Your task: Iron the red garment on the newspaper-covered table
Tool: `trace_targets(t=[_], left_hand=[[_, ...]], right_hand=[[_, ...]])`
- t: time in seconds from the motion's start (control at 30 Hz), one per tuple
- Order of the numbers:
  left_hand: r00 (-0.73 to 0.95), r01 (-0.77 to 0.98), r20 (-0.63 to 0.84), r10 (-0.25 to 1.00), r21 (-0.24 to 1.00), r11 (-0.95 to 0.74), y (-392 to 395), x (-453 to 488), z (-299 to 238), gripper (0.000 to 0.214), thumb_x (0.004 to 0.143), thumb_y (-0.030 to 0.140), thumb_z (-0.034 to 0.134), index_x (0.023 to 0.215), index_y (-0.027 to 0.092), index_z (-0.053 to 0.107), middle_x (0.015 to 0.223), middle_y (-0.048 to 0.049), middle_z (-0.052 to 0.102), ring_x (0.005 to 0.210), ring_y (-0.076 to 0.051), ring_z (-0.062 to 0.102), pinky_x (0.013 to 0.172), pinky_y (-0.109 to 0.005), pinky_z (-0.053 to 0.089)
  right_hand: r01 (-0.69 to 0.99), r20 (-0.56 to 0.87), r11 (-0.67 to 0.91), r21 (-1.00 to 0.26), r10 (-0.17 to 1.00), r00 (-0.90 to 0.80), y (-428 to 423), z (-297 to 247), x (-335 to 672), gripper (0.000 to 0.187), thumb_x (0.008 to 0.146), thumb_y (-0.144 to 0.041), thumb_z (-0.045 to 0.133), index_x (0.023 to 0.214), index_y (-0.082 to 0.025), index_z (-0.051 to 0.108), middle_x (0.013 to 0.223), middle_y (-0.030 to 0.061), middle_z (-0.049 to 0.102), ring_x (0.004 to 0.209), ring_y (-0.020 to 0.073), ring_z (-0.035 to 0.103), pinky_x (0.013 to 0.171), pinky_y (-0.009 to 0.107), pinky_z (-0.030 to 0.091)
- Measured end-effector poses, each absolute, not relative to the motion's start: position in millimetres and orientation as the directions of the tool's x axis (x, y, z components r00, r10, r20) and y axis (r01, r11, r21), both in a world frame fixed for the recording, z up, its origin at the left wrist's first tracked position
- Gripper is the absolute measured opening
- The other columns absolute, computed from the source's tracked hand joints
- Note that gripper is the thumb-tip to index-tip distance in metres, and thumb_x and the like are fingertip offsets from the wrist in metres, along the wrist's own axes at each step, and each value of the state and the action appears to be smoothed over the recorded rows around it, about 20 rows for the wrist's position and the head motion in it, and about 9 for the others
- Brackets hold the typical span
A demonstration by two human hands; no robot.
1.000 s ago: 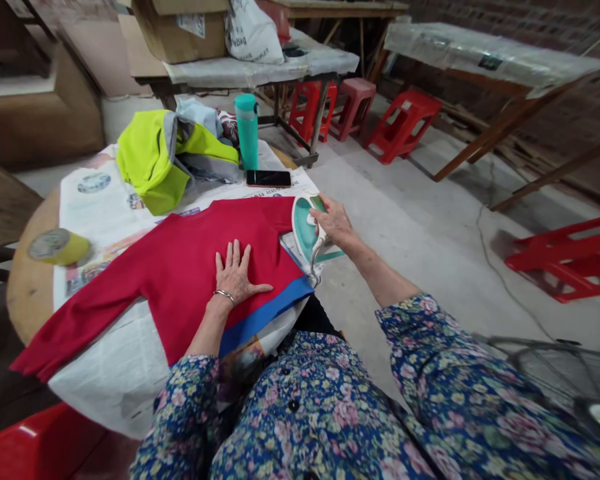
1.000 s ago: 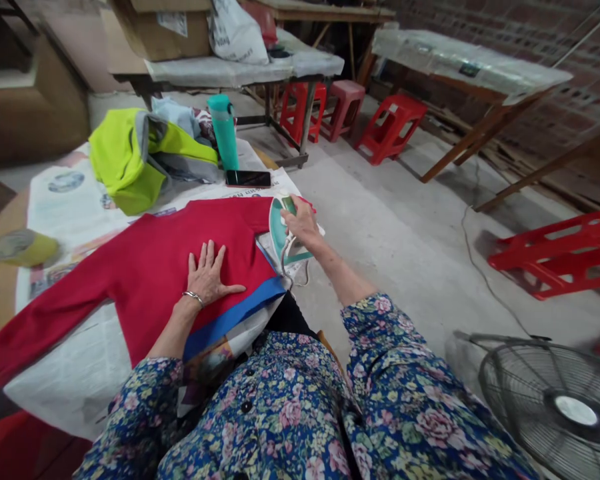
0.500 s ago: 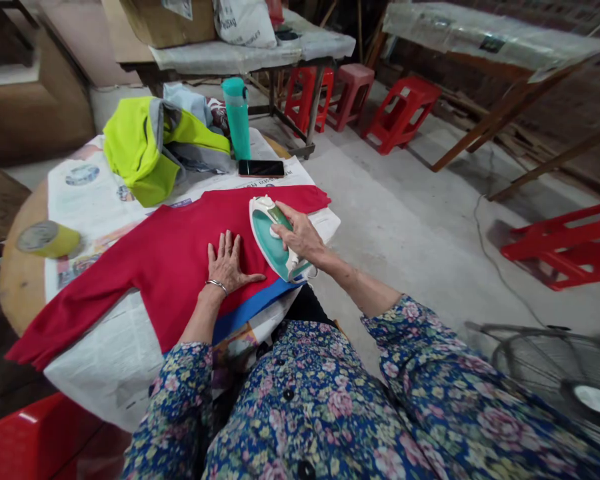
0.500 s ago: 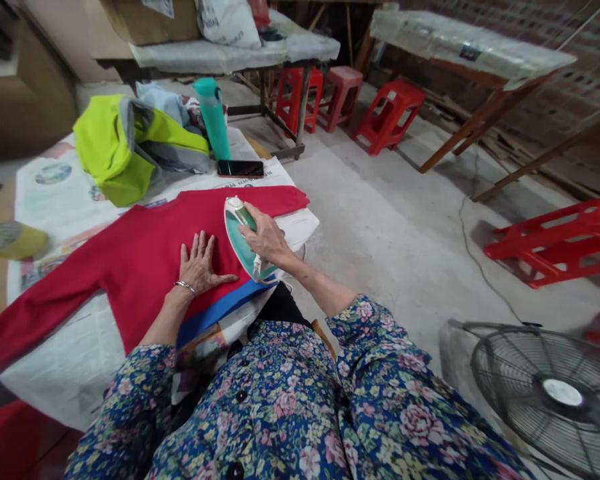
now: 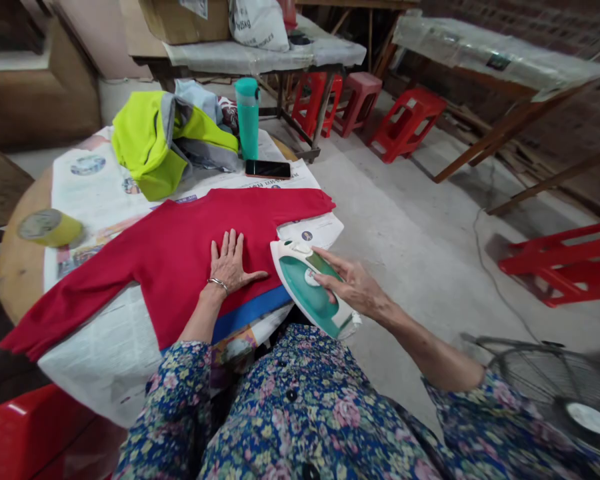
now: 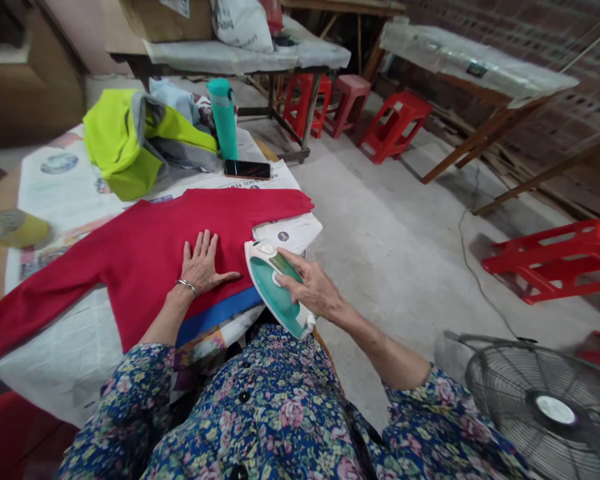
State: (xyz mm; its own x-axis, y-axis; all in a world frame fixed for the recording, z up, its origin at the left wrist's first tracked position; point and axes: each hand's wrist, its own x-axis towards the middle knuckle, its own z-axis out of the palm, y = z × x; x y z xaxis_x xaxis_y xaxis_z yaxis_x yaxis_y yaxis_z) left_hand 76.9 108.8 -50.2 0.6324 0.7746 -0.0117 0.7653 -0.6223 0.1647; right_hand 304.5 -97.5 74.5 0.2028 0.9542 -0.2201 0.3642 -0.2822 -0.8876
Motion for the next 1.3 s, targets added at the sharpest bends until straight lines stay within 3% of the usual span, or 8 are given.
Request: trace_targets(t=[0.17, 0.33, 0.57, 0.73, 0.93, 1.13, 1.3], left_hand=[[0.607, 0.774, 0.04, 0.794, 0.197, -0.602, 107.4, 78.0, -57.2, 0.106, 0.102, 0.079, 0.044, 0.177, 0.005, 0.033, 0.184, -0.0264, 0.026, 0.174, -0.043, 0.023, 0.139, -0.069, 0.015], [0.582, 0.79, 0.02, 0.813, 0.226, -0.57, 103.8, 82.1, -56.5, 0.086, 0.108, 0.063, 0.041, 0.176, 0.01, 0.038, 0.184, -0.0217, 0.027, 0.174, -0.039, 0.024, 0.139, -0.068, 0.017], [0.595, 0.77, 0.037, 0.803, 0.259, -0.583, 99.8, 81.4, -56.5, 0.09, 0.105, 0.07, 0.048, 0.176, 0.015, 0.04, 0.184, -0.0209, 0.032, 0.173, -0.04, 0.026, 0.139, -0.067, 0.02], [0.647, 0.732, 0.011, 0.763, 0.272, -0.625, 94.9, 79.3, -49.8, 0.114, 0.087, 0.083, 0.072, 0.175, 0.018, 0.043, 0.186, -0.0238, 0.023, 0.173, -0.048, 0.021, 0.137, -0.074, 0.017], [0.641, 0.735, 0.002, 0.767, 0.285, -0.615, 93.4, 81.8, -47.4, 0.125, 0.082, 0.083, 0.076, 0.177, 0.012, 0.037, 0.185, -0.0272, 0.022, 0.173, -0.047, 0.02, 0.138, -0.072, 0.017], [0.63, 0.748, -0.024, 0.776, 0.286, -0.598, 92.1, 83.3, -52.0, 0.137, 0.078, 0.083, 0.078, 0.177, 0.002, 0.03, 0.184, -0.0297, 0.023, 0.174, -0.045, 0.019, 0.141, -0.067, 0.014], [0.631, 0.739, -0.012, 0.776, 0.314, -0.596, 91.6, 84.9, -54.4, 0.138, 0.077, 0.087, 0.075, 0.176, 0.002, 0.032, 0.184, -0.0287, 0.022, 0.174, -0.045, 0.019, 0.141, -0.066, 0.013]], right_hand=[[0.414, -0.054, -0.138, -0.9, 0.976, 0.209, -33.3, 81.7, 299.4, 0.072, 0.095, -0.031, 0.071, 0.165, -0.02, 0.06, 0.086, 0.0011, 0.076, 0.053, 0.015, 0.062, 0.065, 0.04, 0.067], [0.468, 0.009, -0.083, -0.88, 0.981, 0.191, 44.9, 67.2, 290.8, 0.069, 0.091, -0.027, 0.07, 0.159, -0.018, 0.064, 0.076, -0.0008, 0.072, 0.05, 0.017, 0.063, 0.055, 0.034, 0.061], [0.485, 0.008, -0.17, -0.858, 0.939, 0.343, 82.9, 54.6, 309.1, 0.068, 0.092, -0.028, 0.066, 0.158, -0.012, 0.063, 0.069, -0.0005, 0.067, 0.053, 0.0196, 0.067, 0.058, 0.033, 0.06], [0.514, 0.066, -0.198, -0.835, 0.89, 0.45, 88.2, 62.6, 324.2, 0.063, 0.093, -0.026, 0.065, 0.155, -0.014, 0.064, 0.077, 0.0026, 0.07, 0.053, 0.0187, 0.067, 0.057, 0.032, 0.058], [0.504, 0.016, -0.088, -0.859, 0.98, 0.2, 97.7, 77.2, 323.6, 0.073, 0.086, -0.026, 0.075, 0.156, -0.011, 0.063, 0.07, -0.0012, 0.068, 0.046, 0.0147, 0.058, 0.048, 0.028, 0.052], [0.503, -0.068, 0.009, -0.864, 0.989, -0.134, 137.9, 81.0, 309.3, 0.032, 0.079, -0.026, 0.077, 0.109, -0.016, 0.083, 0.064, -0.0056, 0.063, 0.047, 0.0101, 0.053, 0.045, 0.021, 0.042], [0.522, -0.03, 0.032, -0.852, 0.993, -0.11, 175.1, 74.2, 300.2, 0.033, 0.083, -0.026, 0.073, 0.114, -0.017, 0.082, 0.058, -0.0064, 0.059, 0.045, 0.0106, 0.05, 0.046, 0.021, 0.045]])
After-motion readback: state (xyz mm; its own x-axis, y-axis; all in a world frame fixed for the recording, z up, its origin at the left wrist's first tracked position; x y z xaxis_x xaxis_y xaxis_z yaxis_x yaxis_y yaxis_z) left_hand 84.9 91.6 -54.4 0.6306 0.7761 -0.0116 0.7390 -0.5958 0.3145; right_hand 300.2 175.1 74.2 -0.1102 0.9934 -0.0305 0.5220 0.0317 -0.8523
